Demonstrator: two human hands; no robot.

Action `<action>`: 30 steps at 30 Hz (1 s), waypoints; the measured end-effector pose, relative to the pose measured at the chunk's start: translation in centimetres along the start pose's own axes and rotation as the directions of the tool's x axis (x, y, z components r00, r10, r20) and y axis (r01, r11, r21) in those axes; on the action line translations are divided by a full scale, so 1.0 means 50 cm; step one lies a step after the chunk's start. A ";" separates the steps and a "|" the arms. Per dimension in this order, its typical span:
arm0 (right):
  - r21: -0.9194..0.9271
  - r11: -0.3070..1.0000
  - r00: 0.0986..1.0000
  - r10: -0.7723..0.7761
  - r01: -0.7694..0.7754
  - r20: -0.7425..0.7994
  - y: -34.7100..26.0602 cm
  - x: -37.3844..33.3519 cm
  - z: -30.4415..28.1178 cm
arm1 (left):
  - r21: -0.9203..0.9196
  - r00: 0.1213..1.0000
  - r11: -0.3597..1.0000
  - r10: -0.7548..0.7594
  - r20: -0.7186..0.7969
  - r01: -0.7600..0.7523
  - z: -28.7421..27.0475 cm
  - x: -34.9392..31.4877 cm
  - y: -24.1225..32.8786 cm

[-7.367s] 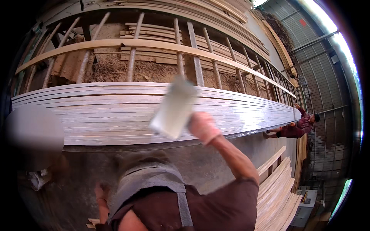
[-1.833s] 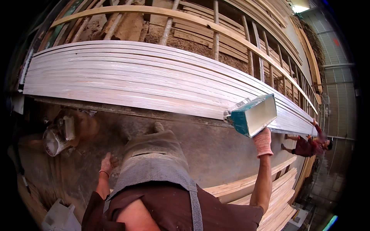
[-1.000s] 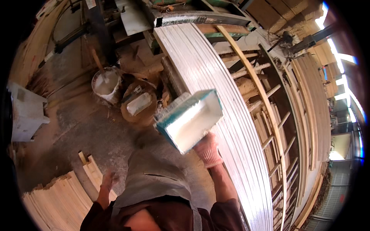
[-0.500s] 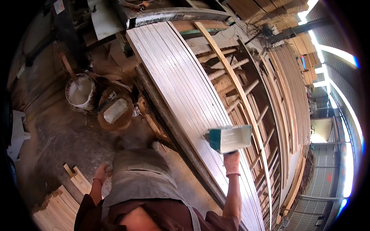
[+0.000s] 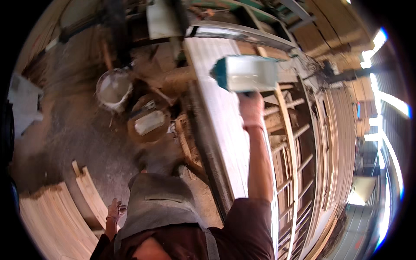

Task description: The person picks up wooden planks from a stack and places them onto a metal rack. They then use a brush to apply a white substance, likely glue, to the surface of the planks. The person repeats this process for multiple planks.

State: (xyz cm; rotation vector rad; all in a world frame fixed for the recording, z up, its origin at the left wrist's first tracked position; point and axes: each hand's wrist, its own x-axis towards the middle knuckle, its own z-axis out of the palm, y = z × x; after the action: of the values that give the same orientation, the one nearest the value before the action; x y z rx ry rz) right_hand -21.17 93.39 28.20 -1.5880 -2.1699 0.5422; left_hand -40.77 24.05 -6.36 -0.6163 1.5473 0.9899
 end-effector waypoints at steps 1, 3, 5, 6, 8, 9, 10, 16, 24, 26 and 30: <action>-0.014 0.989 0.987 -0.147 0.146 -0.062 -0.014 -0.055 0.009 | -0.046 0.999 0.999 -0.030 -0.026 0.029 -0.020 -0.032 -0.027; 0.032 0.959 0.959 -0.283 0.283 -0.003 0.031 -0.127 0.010 | 0.012 0.992 0.995 -0.099 -0.077 0.101 -0.041 -0.025 -0.044; 0.161 0.977 0.975 -0.166 0.142 0.149 -0.020 -0.208 0.040 | 0.009 0.992 0.995 -0.097 -0.081 0.098 -0.067 0.021 -0.052; 0.162 0.980 0.966 -0.152 0.119 0.210 -0.032 -0.244 0.072 | 0.052 0.992 0.992 -0.110 -0.058 0.113 -0.059 0.027 -0.010; 0.097 0.980 0.937 -0.196 0.175 0.290 -0.023 -0.308 0.168 | 0.045 1.000 0.999 -0.013 0.012 0.012 -0.079 0.001 0.060; 0.027 0.980 0.930 -0.196 0.197 0.312 -0.013 -0.340 0.193 | 0.050 0.996 0.998 0.027 0.090 -0.032 -0.062 0.001 0.094; -0.049 0.976 0.925 -0.185 0.213 0.332 0.004 -0.362 0.199 | 0.050 0.986 0.987 0.145 0.084 -0.150 -0.071 0.002 0.091; -0.031 0.996 0.989 -0.082 0.086 0.123 0.134 -0.334 -0.031 | -0.170 0.984 0.973 -0.142 0.108 0.159 -0.096 0.040 0.076; 0.010 0.973 0.972 0.231 -0.231 -0.041 0.213 -0.193 -0.059 | 0.012 0.994 0.996 -0.088 0.063 0.087 -0.004 0.038 0.111; -0.003 0.993 0.988 0.115 -0.116 -0.106 0.224 -0.131 -0.019 | 0.080 0.995 0.996 -0.040 0.087 0.033 0.002 0.046 0.105; -0.197 0.949 0.967 0.227 -0.246 -0.113 0.120 -0.018 -0.004 | 0.135 0.993 0.991 -0.040 0.113 0.025 -0.004 0.048 0.098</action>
State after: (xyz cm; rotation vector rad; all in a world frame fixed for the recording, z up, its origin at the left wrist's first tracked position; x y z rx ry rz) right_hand -15.98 94.23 25.15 -1.9636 -2.0385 0.3108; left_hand -45.42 26.66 -7.42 -0.4811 1.4827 0.8744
